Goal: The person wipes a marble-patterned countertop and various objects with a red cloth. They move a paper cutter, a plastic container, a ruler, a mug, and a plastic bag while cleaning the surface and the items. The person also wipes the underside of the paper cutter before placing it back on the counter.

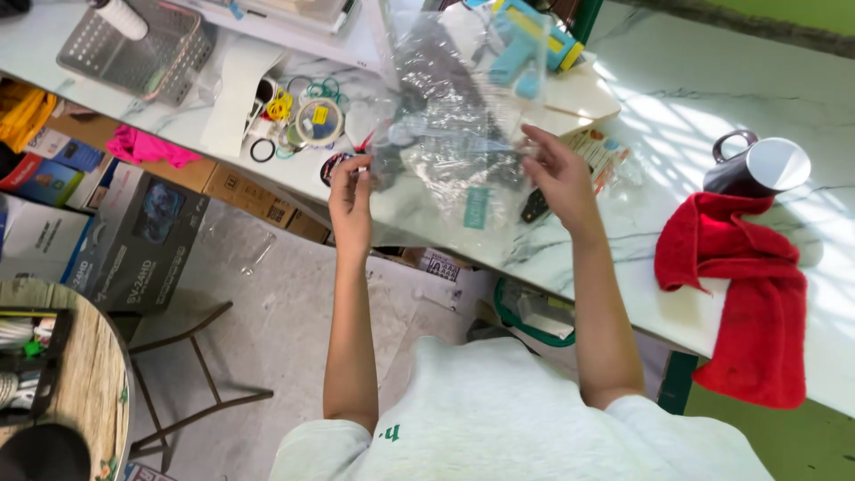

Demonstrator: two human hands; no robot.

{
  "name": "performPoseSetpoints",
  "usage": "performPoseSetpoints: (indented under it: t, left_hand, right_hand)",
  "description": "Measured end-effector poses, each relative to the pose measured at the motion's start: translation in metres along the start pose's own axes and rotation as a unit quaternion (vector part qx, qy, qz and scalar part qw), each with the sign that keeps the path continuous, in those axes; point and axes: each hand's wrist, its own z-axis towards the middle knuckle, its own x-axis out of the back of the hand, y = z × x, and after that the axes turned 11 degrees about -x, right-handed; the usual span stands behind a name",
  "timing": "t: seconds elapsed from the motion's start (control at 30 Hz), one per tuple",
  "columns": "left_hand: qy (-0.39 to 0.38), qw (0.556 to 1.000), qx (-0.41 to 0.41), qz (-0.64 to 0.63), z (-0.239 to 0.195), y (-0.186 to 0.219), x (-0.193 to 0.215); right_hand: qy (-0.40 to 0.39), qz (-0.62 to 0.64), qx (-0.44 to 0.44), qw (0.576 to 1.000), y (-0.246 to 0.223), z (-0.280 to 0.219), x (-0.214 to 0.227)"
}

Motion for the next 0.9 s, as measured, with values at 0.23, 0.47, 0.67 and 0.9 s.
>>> performPoseSetpoints:
  t: [0.23, 0.47, 0.67, 0.9]
  left_hand:
    - [-0.119, 0.945, -0.138, 0.271, 0.048, 0.050, -0.049]
    - [-0.298, 0.906, -0.171, 0.246, 0.068, 0.012, -0.125]
    - [-0.334, 0.873, -0.212, 0.287, 0.080, -0.033, -0.172]
    - [-0.426, 0.820, -0.223, 0.312, 0.103, -0.082, -0.230]
  right_hand:
    - [0.009, -0.095, 0.060, 0.994, 0.001, 0.105, -0.027]
    - [-0.028, -0.165, -0.069, 0.983, 0.003, 0.154, 0.008]
    - [0.316, -0.520, 0.122, 0.784, 0.095, 0.184, 0.133]
    - [0.108, -0.415, -0.253, 0.867, 0.070, 0.176, 0.149]
